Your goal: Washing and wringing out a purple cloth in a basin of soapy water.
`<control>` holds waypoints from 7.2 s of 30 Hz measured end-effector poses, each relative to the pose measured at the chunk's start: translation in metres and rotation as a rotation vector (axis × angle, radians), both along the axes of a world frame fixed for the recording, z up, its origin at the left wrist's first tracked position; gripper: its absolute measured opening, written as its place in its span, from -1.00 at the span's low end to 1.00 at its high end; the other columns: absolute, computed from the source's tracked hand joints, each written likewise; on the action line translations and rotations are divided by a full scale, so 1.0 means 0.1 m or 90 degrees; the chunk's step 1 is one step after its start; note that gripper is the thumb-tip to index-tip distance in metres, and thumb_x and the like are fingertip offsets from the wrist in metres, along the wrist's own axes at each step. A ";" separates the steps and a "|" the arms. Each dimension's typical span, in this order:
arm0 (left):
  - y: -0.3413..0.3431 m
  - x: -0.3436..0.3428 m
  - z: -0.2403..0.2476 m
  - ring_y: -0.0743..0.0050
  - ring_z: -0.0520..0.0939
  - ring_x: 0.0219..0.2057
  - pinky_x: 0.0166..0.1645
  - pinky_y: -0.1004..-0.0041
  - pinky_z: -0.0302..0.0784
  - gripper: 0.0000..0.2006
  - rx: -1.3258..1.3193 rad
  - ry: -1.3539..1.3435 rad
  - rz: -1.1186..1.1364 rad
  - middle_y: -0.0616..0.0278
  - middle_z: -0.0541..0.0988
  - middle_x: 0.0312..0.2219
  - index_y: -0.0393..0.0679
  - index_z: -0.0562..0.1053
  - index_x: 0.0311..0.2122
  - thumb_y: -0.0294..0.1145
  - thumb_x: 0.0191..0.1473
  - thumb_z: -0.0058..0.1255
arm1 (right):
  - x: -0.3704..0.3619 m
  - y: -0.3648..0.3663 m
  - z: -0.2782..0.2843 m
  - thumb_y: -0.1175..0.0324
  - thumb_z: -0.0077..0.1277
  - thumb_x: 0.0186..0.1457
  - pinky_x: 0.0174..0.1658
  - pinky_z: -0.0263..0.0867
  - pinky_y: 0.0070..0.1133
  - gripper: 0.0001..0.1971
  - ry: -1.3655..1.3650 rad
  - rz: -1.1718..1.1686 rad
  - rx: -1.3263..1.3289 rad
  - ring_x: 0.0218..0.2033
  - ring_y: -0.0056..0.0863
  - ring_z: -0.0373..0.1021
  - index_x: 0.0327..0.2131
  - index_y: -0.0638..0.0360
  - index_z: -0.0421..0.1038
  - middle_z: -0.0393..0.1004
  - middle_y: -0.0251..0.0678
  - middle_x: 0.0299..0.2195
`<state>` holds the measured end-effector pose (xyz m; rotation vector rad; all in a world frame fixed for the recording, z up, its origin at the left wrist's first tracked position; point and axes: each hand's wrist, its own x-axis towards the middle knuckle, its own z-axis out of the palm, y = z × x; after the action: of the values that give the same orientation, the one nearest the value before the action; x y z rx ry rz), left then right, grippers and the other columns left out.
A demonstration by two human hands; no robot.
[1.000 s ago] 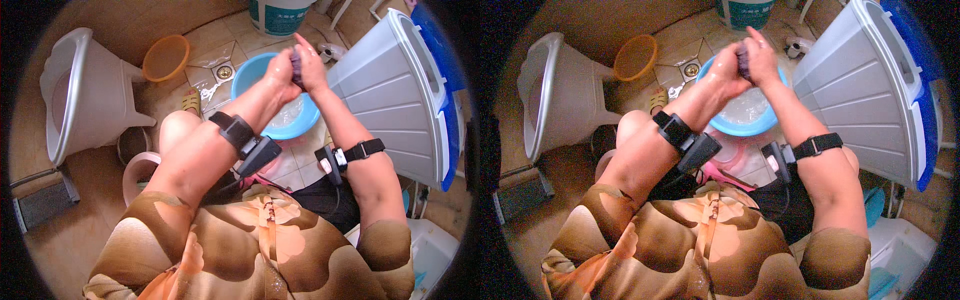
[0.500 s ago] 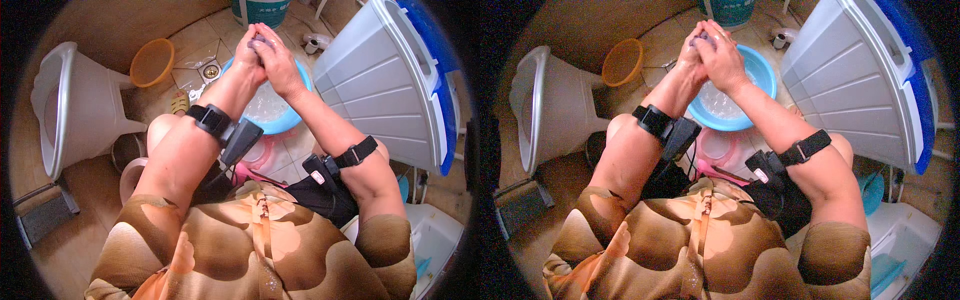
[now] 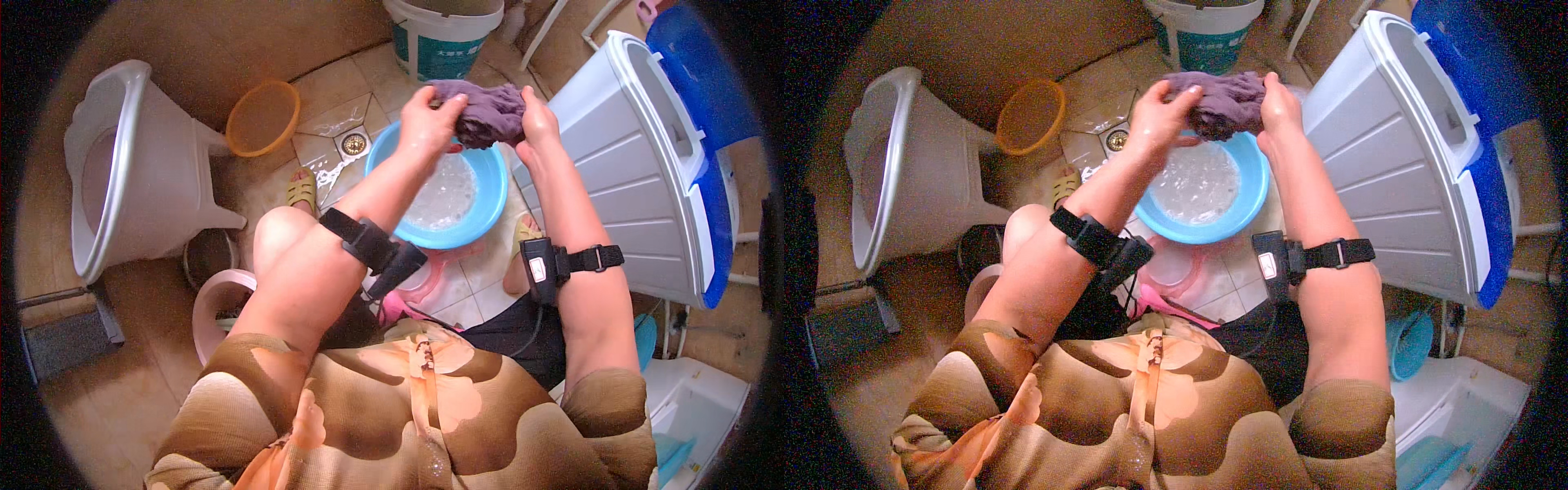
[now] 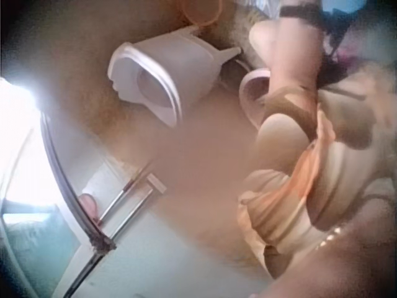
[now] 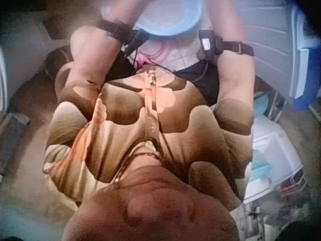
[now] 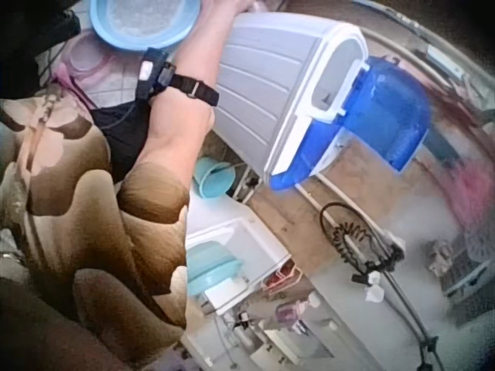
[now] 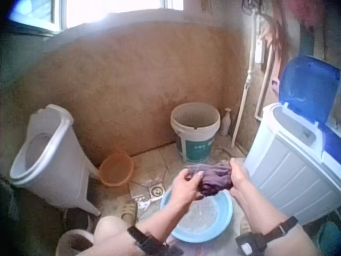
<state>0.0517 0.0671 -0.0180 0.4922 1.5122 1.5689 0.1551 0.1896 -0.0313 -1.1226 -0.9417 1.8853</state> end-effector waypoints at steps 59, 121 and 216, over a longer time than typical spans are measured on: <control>-0.08 -0.12 0.06 0.46 0.48 -0.22 -0.10 0.52 0.38 -0.43 0.151 0.171 -0.047 0.17 0.45 -0.22 -0.20 0.26 0.03 -0.66 -0.22 -0.05 | 0.18 -0.38 0.50 0.32 0.05 -0.11 -0.27 0.28 -0.65 -0.66 -0.252 0.406 0.289 -0.38 -0.61 0.37 -0.23 0.31 0.42 0.48 -0.34 -0.38; -0.16 -0.36 -0.15 0.53 0.50 -0.47 -0.39 0.55 0.43 -0.75 0.186 -0.063 0.117 0.22 0.51 -0.44 -0.29 0.36 -0.24 -0.31 0.15 -0.25 | 0.15 0.07 0.35 0.37 0.09 -0.09 -0.45 0.21 -0.72 -0.82 -0.115 0.089 0.527 -0.54 -0.72 0.24 -0.48 0.24 0.31 0.34 -0.45 -0.59; 0.31 0.31 -0.29 0.31 0.51 -0.23 -0.14 0.27 0.42 -0.60 0.132 -0.478 -0.054 0.19 0.48 -0.28 -0.12 0.34 -0.17 -0.03 0.20 -0.45 | -0.17 -0.30 -0.06 0.08 0.04 -0.10 -0.49 0.26 -0.36 -0.64 -0.418 -0.018 0.638 -0.59 -0.13 0.36 -0.67 0.20 0.36 0.36 -0.12 -0.68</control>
<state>0.0822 0.0979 -0.0471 0.0497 0.7543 1.5991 0.1386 0.1599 -0.0374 -1.0572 -1.9089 0.7386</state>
